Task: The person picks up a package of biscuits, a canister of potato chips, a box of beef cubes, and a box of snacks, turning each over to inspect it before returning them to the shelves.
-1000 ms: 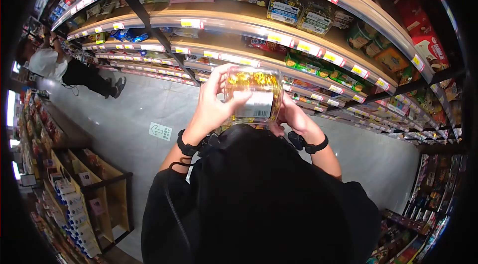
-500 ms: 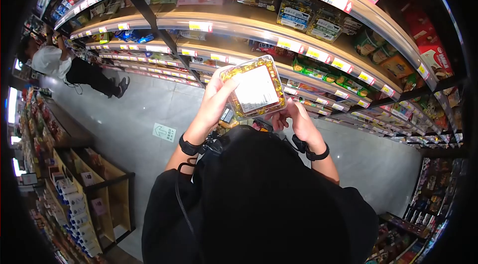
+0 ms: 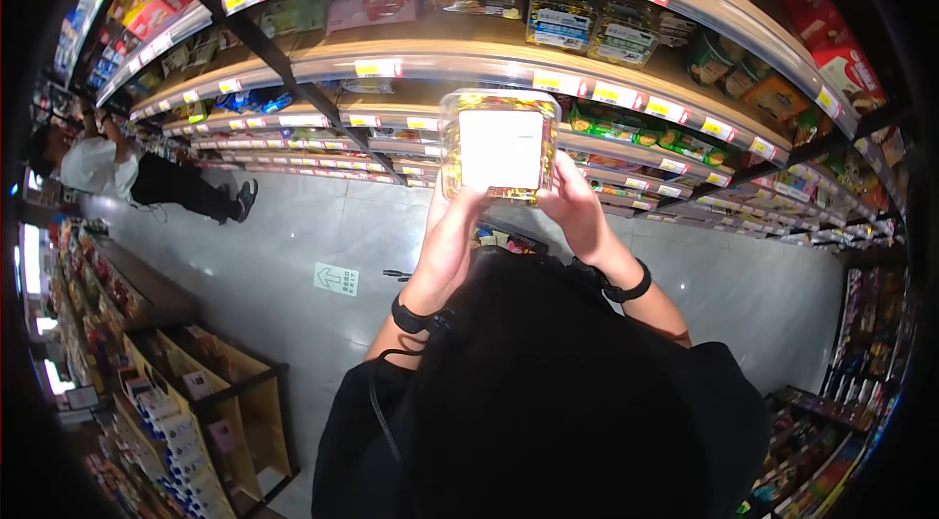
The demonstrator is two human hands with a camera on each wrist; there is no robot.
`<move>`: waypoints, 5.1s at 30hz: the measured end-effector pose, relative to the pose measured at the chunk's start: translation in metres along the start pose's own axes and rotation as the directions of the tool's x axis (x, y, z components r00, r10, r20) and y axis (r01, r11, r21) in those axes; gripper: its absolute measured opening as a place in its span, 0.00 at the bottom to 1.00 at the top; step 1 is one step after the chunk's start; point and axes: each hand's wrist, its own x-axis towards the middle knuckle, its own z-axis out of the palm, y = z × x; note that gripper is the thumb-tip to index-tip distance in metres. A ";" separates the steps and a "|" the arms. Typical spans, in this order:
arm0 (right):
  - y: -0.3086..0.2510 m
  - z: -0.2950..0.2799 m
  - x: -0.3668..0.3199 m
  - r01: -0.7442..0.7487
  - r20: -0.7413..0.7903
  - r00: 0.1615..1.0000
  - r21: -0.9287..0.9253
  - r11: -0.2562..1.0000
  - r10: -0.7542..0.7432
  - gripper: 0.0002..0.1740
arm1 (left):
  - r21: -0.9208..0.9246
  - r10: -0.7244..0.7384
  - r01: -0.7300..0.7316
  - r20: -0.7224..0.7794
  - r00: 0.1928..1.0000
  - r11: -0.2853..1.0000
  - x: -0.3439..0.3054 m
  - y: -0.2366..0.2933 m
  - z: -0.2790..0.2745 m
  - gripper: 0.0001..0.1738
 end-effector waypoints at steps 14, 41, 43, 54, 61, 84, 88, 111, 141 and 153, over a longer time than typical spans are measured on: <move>-0.035 -0.044 0.028 -0.138 0.075 0.989 0.166 0.976 0.127 0.26 | 0.180 -0.052 -0.018 0.375 0.925 0.984 -0.019 0.016 -0.012 0.37; -0.086 -0.016 -0.035 0.466 -0.087 0.843 -0.372 0.802 -0.530 0.39 | 0.208 0.145 -0.197 0.241 0.960 0.958 -0.056 0.043 -0.011 0.48; -0.111 -0.014 -0.050 0.626 -0.072 0.680 -0.461 0.629 -0.729 0.35 | 0.225 0.140 -0.187 0.206 0.968 0.956 -0.059 0.041 -0.013 0.49; -0.164 0.001 -0.075 0.902 0.304 0.406 -0.288 0.322 -0.862 0.33 | 0.286 0.152 -0.172 0.090 0.984 0.943 -0.064 0.039 -0.013 0.50; -0.166 0.003 -0.069 0.886 0.304 0.437 -0.307 0.347 -0.847 0.30 | 0.236 0.106 -0.141 0.153 0.982 0.961 -0.061 0.041 -0.015 0.50; -0.089 -0.024 -0.040 0.246 -0.163 0.936 -0.330 0.911 -0.312 0.21 | 0.359 0.236 -0.309 0.231 0.944 0.881 -0.054 0.045 -0.005 0.51; -0.094 -0.044 -0.049 0.036 -0.126 0.991 -0.133 0.991 -0.053 0.24 | 0.615 0.492 -0.778 0.642 0.588 0.126 -0.035 0.061 0.009 0.35; -0.087 -0.148 -0.051 0.014 -0.082 0.995 -0.453 0.892 -0.057 0.38 | 0.128 0.032 -0.798 0.990 0.135 -0.589 0.035 0.026 0.062 0.13; -0.022 -0.322 0.054 -0.167 -0.405 0.765 -0.876 0.453 -0.501 0.27 | 0.648 0.229 -0.695 0.761 0.607 -0.310 -0.005 0.006 -0.008 0.22; 0.010 -0.307 0.058 -0.149 -0.619 0.631 -0.688 0.710 -0.467 0.16 | 0.649 0.209 -0.701 0.760 0.616 -0.294 -0.007 0.004 -0.006 0.20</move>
